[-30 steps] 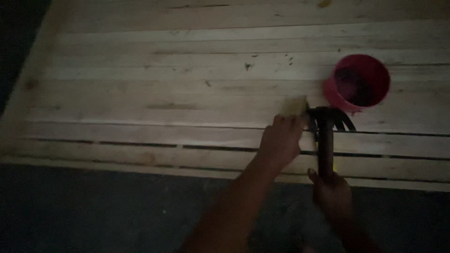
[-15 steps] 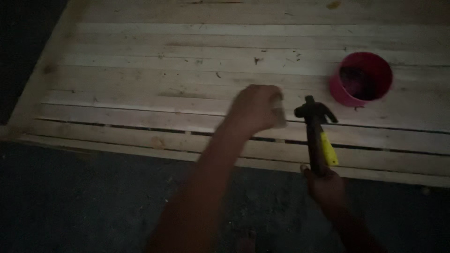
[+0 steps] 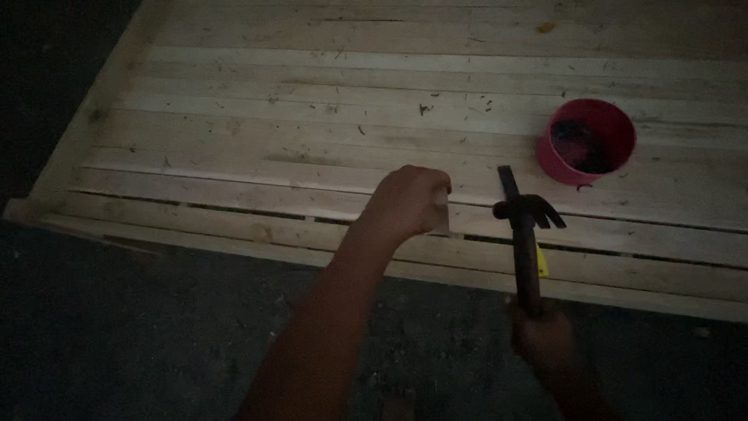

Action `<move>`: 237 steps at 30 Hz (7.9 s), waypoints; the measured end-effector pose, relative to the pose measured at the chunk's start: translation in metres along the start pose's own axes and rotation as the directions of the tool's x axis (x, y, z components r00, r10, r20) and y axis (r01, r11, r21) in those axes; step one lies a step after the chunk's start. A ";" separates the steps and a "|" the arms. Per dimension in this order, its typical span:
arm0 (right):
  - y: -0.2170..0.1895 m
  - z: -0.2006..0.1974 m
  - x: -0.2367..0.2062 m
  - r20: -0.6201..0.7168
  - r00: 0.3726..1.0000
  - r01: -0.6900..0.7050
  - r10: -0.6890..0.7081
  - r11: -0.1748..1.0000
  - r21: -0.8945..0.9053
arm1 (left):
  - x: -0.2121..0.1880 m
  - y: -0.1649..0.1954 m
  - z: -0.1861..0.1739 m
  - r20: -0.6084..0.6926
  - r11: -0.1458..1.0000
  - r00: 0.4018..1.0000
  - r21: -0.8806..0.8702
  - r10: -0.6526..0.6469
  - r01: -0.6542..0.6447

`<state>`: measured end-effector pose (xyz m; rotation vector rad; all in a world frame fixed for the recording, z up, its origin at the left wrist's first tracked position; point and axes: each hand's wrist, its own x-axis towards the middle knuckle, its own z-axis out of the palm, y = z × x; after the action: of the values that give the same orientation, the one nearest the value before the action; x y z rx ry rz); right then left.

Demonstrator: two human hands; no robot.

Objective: The person takes nails from a pink bucket and hammers them into a slatted wooden table, at times holding a small block against the wood while striking with a claw hammer. They repeatedly reach into the bucket for more nails and continue hammering across the table surface.

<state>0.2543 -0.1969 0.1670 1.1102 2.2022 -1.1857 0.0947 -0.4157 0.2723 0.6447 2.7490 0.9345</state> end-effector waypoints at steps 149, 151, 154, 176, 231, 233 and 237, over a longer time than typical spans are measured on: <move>0.089 0.047 0.079 0.160 0.979 -0.074 0.125 0.954 -0.291 | 0.060 -0.075 0.121 -0.476 0.990 0.874 -0.138 -0.103 0.042; 0.094 0.051 0.078 0.106 0.986 -0.098 0.125 0.968 -0.229 | 0.057 -0.076 0.122 -0.495 0.986 0.862 -0.167 -0.107 0.027; 0.102 0.057 0.080 0.069 0.983 -0.151 0.170 0.962 -0.226 | 0.055 -0.077 0.122 -0.536 0.985 0.841 -0.169 -0.068 -0.028; 0.118 0.050 0.077 0.027 0.997 0.078 -0.078 0.997 0.021 | 0.043 -0.091 0.115 -0.578 0.974 0.814 -0.211 -0.053 -0.086; 0.093 0.068 0.094 0.108 0.977 -0.123 0.185 0.898 -0.422 | 0.029 -0.076 0.096 -0.656 0.972 0.747 -0.227 -0.104 -0.064; 0.095 0.066 0.092 0.134 0.973 -0.122 0.189 0.910 -0.397 | 0.034 -0.073 0.080 -0.676 0.960 0.725 -0.269 -0.134 -0.073; 0.092 0.069 0.088 0.160 0.939 -0.248 0.304 0.922 -0.298 | 0.049 -0.064 0.056 -0.730 0.935 0.658 -0.337 -0.187 -0.109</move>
<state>0.2731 -0.1845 0.0246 1.0869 1.9058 -0.8050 0.0451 -0.4096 0.1880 0.1083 3.0602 2.0200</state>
